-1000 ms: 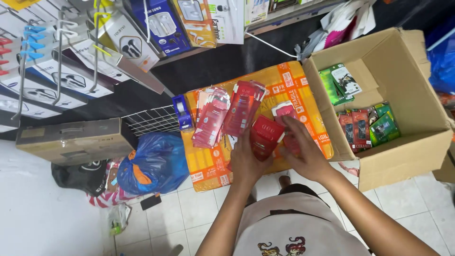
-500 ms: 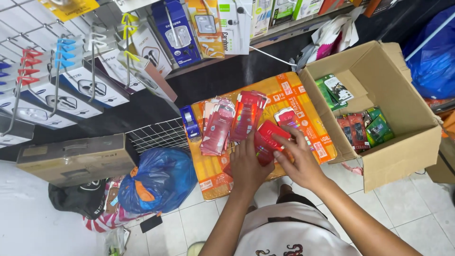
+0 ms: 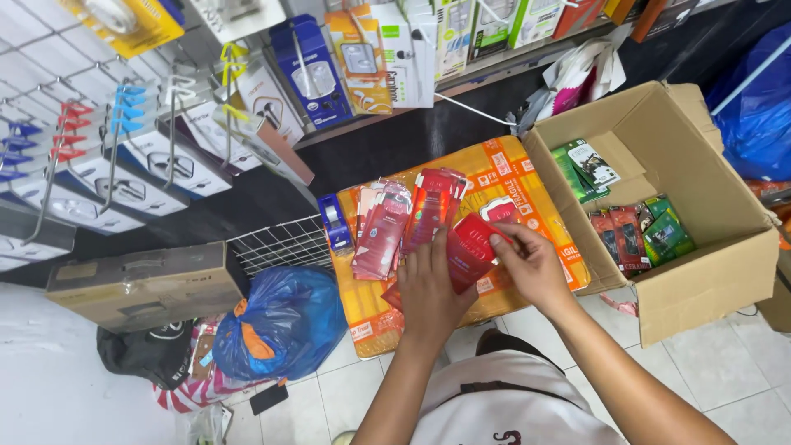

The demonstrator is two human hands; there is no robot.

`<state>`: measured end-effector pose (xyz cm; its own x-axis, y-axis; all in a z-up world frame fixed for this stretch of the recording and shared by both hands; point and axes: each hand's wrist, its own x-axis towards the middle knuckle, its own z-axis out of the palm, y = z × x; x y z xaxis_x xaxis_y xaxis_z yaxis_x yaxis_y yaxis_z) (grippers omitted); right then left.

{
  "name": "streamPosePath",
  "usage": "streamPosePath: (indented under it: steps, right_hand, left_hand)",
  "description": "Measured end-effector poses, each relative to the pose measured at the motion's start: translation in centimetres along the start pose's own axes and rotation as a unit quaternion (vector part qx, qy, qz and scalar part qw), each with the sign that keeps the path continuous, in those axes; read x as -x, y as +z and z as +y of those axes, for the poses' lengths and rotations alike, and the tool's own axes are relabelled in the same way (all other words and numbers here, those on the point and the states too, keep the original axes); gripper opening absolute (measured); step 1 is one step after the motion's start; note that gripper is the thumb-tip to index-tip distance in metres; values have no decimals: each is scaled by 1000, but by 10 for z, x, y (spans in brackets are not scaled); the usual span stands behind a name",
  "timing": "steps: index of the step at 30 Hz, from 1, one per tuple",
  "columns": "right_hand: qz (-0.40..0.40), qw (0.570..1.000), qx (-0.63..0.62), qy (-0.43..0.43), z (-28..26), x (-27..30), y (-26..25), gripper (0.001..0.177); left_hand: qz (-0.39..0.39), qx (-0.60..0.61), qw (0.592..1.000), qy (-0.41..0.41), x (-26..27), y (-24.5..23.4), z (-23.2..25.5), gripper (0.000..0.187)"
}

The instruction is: Sorting and organizing small boxed electronic accessories, likely screen protectors, from a table into a cardboard shipping box.

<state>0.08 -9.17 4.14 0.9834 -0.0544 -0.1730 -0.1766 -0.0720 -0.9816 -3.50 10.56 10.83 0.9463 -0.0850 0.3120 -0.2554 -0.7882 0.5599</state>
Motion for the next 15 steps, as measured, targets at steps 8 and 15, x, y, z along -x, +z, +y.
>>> streamPosePath:
  steps: [8,15]
  right_hand:
    - [178,874,236,-385,-50,8,-12,27]
    - [107,896,260,-344,-42,-9,-61,26]
  left_hand:
    - [9,-26,1000,5,-32,28,24,111]
    - [-101,3,994,-28,-57,52,62,107]
